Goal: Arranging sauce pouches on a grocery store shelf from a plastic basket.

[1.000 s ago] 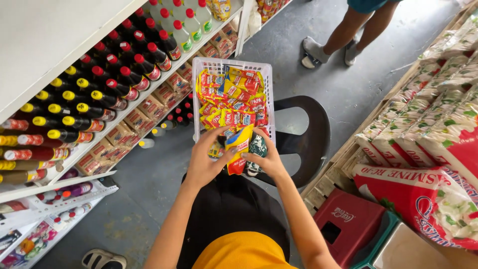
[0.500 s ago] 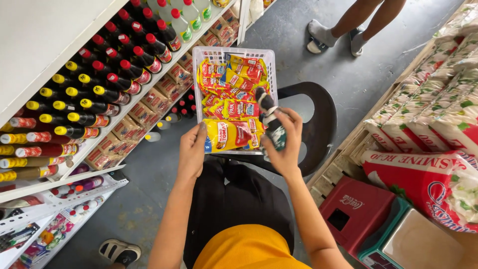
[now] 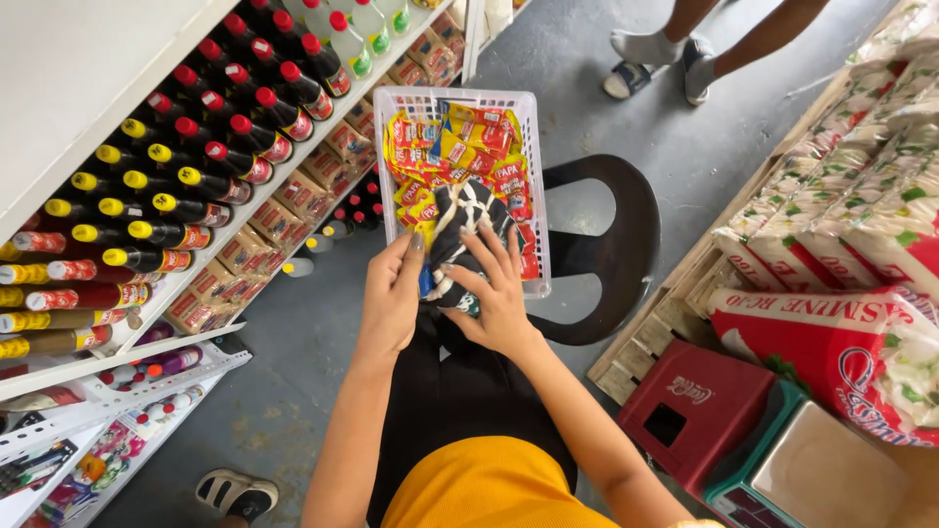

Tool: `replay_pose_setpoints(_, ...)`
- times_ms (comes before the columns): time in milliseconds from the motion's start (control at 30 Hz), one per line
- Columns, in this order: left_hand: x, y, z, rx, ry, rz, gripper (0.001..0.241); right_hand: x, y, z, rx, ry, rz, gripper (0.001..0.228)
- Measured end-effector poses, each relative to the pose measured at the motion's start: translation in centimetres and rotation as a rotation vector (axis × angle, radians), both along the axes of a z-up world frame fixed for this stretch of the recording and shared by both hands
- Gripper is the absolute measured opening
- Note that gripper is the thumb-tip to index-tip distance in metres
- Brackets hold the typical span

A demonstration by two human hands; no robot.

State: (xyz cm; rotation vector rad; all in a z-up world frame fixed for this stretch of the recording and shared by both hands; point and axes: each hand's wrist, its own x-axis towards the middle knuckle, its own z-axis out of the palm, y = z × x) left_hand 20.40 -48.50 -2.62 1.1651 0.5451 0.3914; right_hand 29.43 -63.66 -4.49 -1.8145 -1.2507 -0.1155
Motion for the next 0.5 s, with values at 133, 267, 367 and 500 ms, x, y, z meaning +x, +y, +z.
replay_pose_setpoints(133, -0.2, 0.4, 3.7, -0.029, 0.0, -0.033, 0.038, 0.5, -0.8, -2.4, 0.046, 0.103, 0.026, 0.062)
replay_pose_setpoints(267, -1.3, 0.4, 3.6, 0.0, -0.009, -0.075, 0.041, 0.1, -1.2, -4.2, 0.163, 0.157, 0.06, 0.063)
replay_pose_setpoints(367, -1.2, 1.2, 4.7, -0.024, -0.033, -0.03, 0.042, 0.9, -1.7, -5.2, 0.147, 0.112, -0.002, 0.058)
replay_pose_setpoints(500, -2.0, 3.3, 5.6, -0.07, -0.065, 0.026, 0.042, 1.3, -2.9, -5.5, 0.041, 0.339, -0.09, 0.054)
